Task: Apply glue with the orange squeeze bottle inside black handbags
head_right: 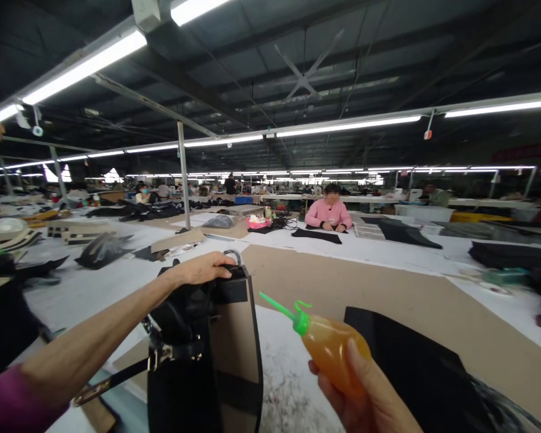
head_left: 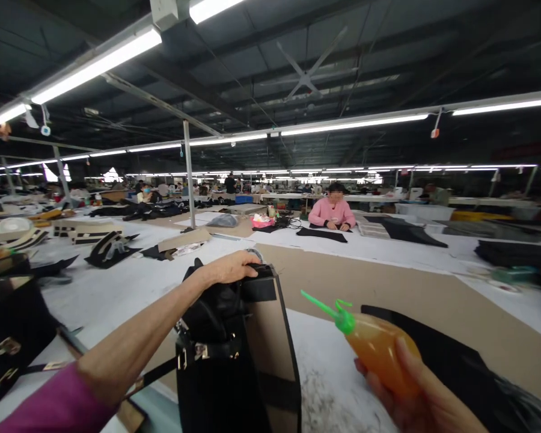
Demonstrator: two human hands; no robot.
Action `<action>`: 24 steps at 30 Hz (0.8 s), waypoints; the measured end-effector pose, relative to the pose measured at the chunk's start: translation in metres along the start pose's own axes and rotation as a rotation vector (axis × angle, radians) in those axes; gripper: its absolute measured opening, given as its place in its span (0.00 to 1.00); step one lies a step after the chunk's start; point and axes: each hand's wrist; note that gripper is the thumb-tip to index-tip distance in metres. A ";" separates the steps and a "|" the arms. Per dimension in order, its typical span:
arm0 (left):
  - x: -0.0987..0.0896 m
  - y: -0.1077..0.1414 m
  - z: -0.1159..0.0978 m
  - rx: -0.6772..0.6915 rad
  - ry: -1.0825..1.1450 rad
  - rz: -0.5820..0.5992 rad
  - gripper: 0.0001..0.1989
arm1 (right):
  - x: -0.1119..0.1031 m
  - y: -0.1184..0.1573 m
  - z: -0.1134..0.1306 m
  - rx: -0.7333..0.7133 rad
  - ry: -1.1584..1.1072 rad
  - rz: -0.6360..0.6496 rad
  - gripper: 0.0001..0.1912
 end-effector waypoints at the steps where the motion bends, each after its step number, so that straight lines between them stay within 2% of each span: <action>1: 0.006 -0.005 -0.001 0.009 -0.004 0.028 0.09 | -0.001 -0.002 0.004 -0.063 0.049 0.003 0.26; 9: 0.034 -0.040 -0.010 0.090 -0.022 0.157 0.11 | -0.017 -0.030 0.030 -0.532 0.495 0.032 0.28; 15: 0.051 -0.049 -0.013 0.111 -0.056 0.232 0.12 | -0.008 -0.036 0.043 -0.856 0.806 0.011 0.28; 18: 0.059 -0.049 -0.013 0.105 -0.061 0.256 0.14 | -0.004 -0.037 0.047 -0.932 0.926 0.037 0.27; 24: 0.069 -0.055 -0.008 0.120 -0.082 0.278 0.16 | -0.008 -0.046 0.046 -0.940 1.050 0.081 0.26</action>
Point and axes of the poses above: each hand's wrist, its own y-axis away from the middle knuckle, its own x-axis out of the palm, z = x × y, and after that the axes turned 11 degrees about -z, right-handed
